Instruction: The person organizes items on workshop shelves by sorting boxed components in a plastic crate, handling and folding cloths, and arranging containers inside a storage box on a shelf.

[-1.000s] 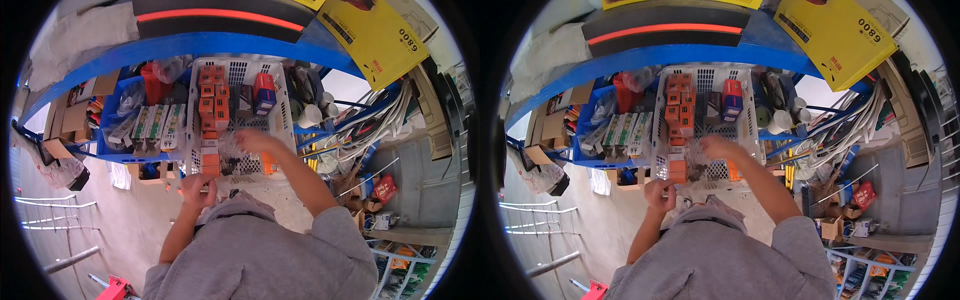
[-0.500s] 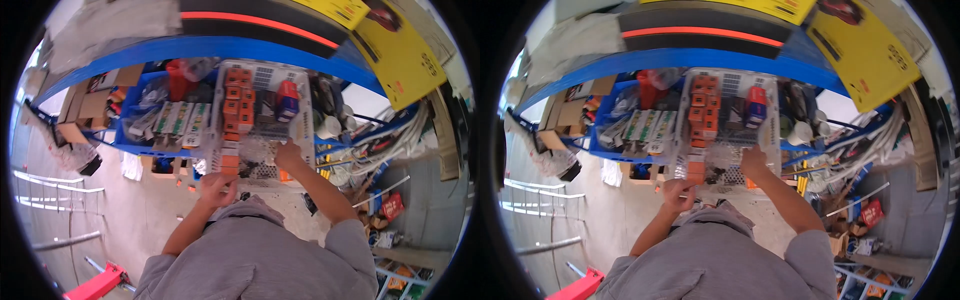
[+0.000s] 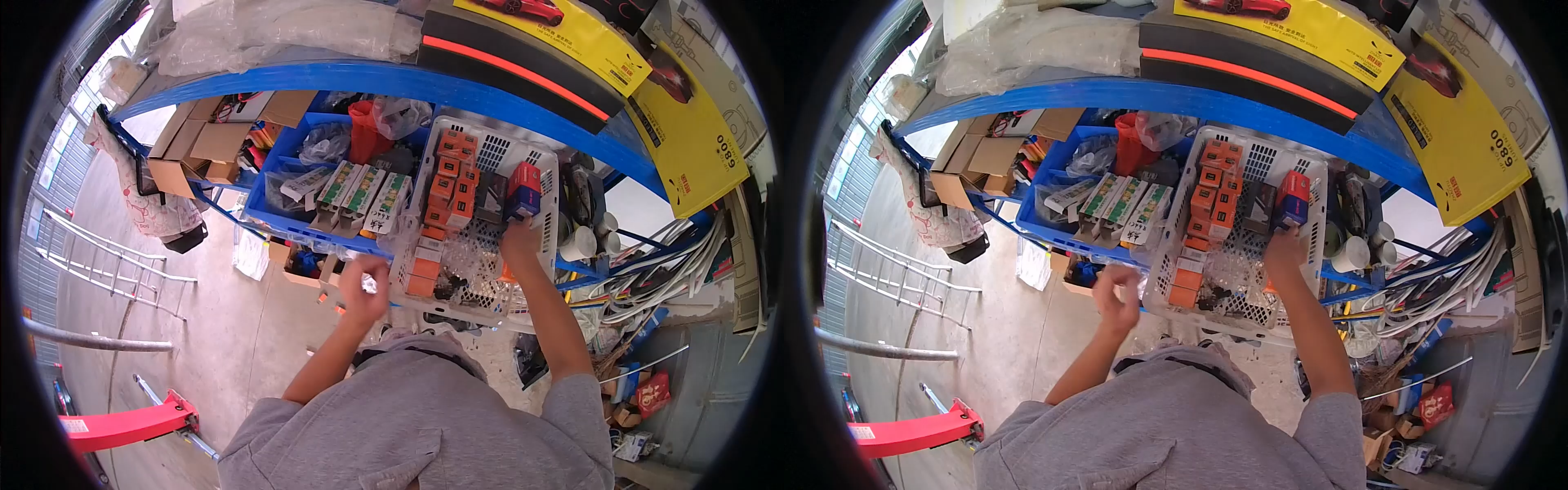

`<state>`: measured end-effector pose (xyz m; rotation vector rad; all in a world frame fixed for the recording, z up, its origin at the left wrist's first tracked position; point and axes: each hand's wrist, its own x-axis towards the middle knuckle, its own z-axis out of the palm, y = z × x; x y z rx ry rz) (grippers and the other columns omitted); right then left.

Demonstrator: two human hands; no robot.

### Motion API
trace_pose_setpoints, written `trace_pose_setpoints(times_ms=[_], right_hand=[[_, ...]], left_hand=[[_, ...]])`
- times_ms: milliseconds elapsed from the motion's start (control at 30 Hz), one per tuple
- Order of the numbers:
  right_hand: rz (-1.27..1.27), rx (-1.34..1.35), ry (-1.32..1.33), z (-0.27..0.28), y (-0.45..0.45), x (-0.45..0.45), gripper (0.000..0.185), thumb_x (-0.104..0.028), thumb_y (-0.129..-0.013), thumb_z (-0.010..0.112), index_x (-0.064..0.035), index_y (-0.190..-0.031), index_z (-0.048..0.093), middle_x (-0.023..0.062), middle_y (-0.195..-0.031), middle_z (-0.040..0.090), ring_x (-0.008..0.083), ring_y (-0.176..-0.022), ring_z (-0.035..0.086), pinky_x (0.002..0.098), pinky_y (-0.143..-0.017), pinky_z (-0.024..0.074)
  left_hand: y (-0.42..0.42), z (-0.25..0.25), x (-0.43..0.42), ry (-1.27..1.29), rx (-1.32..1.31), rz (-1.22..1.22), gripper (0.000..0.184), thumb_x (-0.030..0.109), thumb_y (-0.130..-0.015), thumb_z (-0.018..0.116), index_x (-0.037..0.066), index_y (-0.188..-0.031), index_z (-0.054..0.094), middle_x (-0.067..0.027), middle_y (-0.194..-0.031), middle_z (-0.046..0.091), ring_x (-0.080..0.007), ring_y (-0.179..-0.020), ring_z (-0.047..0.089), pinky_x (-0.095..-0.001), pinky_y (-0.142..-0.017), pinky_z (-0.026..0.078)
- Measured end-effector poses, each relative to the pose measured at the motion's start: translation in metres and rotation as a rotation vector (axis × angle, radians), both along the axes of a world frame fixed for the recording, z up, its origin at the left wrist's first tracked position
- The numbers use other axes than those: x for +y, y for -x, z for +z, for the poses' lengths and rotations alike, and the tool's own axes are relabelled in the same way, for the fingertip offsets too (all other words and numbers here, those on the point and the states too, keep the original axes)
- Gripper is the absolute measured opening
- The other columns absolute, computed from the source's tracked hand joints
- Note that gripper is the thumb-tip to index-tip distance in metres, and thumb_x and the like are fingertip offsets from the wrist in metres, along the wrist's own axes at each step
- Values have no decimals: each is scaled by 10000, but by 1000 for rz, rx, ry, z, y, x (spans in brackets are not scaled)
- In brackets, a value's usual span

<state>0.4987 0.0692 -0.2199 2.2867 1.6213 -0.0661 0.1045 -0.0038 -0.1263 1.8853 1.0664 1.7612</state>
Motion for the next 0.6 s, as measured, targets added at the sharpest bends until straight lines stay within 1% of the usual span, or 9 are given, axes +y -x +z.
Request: trace_pose_setpoints(times_ms=[67, 100, 167, 233, 267, 300, 433, 533, 600], right_hand=[[162, 87, -396, 65, 29, -35, 542, -403, -907, 701, 18, -1246, 668, 252, -1235, 654, 450, -1089, 662, 477, -959, 546], [154, 84, -391, 93, 36, -46, 542, -403, -907, 701, 18, -1246, 668, 252, -1235, 654, 450, -1089, 662, 477, -959, 546], [51, 461, -273, 139, 44, -64, 598, -411, -901, 716, -8, -1330, 613, 252, -1285, 627, 452, -1099, 653, 494, -950, 537], [-1, 496, -296, 158, 47, -83, 589, -413, -909, 717, -26, -1341, 614, 269, -1280, 626, 455, -1105, 646, 511, -939, 528], [31, 542, -379, 164, 47, -94, 527, -383, -923, 708, -17, -1291, 617, 259, -1214, 636, 461, -1094, 643, 511, -929, 529], [64, 591, -462, 167, 48, -103, 467, -353, -936, 700, -8, -1242, 620, 249, -1147, 646, 467, -1082, 640, 511, -919, 530], [36, 818, -478, 167, 60, -126, 430, -313, -938, 711, 5, -1217, 633, 234, -1146, 653, 473, -1044, 645, 494, -896, 536], [63, 827, -528, 162, 78, -133, 415, -252, -927, 737, 6, -1237, 638, 231, -1144, 661, 429, -1000, 681, 443, -869, 557], [93, 1051, -524, 167, 95, -135, 442, -206, -911, 765, 1, -1279, 636, 216, -1175, 659, 365, -961, 712, 395, -845, 572]], left_hand=[[9, 5, 21, 135, 94, 187, 181, -18, -853, 671, 32, -1026, 686, -114, -990, 688, -271, -812, 659, -360, -718, 528], [13, 16, 31, 140, 93, 178, 181, -18, -853, 671, 32, -1026, 686, -114, -990, 688, -271, -812, 659, -360, -718, 528], [18, 42, 48, -73, 597, 278, 221, 22, -846, 705, 61, -1064, 713, -99, -1088, 683, -304, -913, 649, -419, -793, 520], [25, 48, 62, -96, 668, 200, 228, 36, -850, 707, 71, -1075, 725, -93, -1079, 693, -320, -926, 647, -433, -823, 519], [26, 51, 70, -123, 733, 129, 234, 50, -855, 708, 81, -1085, 737, -87, -1069, 703, -337, -939, 645, -446, -853, 518], [27, 55, 79, -125, 734, 130, 234, 50, -855, 708, 81, -1085, 737, -87, -1069, 703, -337, -939, 645, -446, -853, 518], [20, 84, 108, 48, 577, 63, 189, 64, -913, 692, 71, -1093, 750, -112, -991, 722, -338, -922, 689, -422, -800, 553], [16, 109, 119, 84, 466, -35, 183, 34, -905, 725, 43, -1085, 758, -117, -983, 736, -267, -766, 718, -332, -677, 563], [13, 124, 116, 80, 441, -41, 190, 16, -904, 721, 42, -1088, 762, -110, -976, 736, -249, -765, 716, -322, -679, 560]])
